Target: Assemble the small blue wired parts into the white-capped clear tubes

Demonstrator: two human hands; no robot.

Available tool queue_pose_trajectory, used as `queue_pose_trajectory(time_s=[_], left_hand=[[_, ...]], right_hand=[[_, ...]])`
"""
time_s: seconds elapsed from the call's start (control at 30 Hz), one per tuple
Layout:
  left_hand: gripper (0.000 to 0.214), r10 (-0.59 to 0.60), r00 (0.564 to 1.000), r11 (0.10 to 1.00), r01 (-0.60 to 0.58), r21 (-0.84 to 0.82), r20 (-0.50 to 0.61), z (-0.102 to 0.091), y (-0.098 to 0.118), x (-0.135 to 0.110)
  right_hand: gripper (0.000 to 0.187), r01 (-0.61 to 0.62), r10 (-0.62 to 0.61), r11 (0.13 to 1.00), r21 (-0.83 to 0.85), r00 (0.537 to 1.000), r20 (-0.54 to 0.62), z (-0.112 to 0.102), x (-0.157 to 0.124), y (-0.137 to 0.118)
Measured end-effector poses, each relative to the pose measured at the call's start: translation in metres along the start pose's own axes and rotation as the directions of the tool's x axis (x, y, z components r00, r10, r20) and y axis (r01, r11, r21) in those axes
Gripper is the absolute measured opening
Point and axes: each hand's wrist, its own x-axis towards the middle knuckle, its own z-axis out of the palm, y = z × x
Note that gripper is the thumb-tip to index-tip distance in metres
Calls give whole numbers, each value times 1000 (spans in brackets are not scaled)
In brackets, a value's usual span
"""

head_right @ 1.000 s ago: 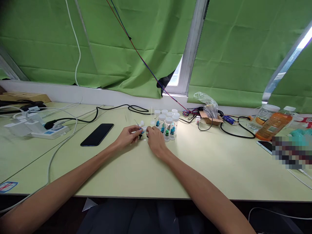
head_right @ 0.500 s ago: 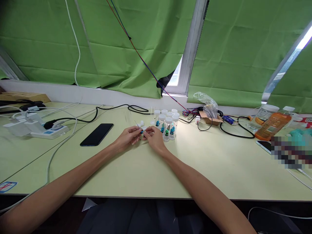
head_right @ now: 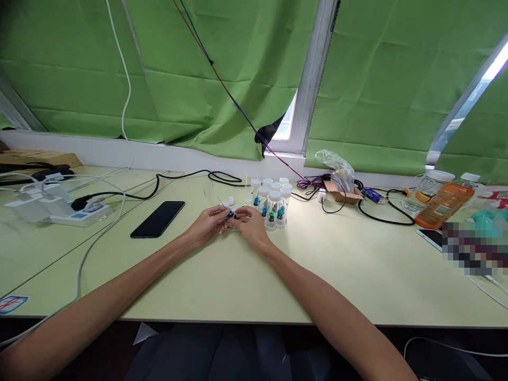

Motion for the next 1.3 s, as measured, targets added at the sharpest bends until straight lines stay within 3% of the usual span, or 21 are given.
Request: queue_pose_trajectory(time_s=[0.4, 0.73, 1.0, 1.3], left_hand=[[40, 23, 1000, 1000, -23, 10, -16, -1, -1, 1], [34, 100, 995, 986, -103, 135, 26, -4, -5, 2], [35, 109, 993, 976, -114, 183, 36, -6, -4, 2], [40, 77, 997, 990, -75, 116, -18, -5, -1, 1]], right_hand=[[38, 47, -46, 996, -79, 999, 18, 3, -4, -3], [33, 93, -86, 970, -223, 995, 41, 2, -7, -10], [33, 106, -102, 961, -255, 994, 29, 1, -7, -10], [37, 122, -128, 970, -208, 992, -15, 0, -6, -7]])
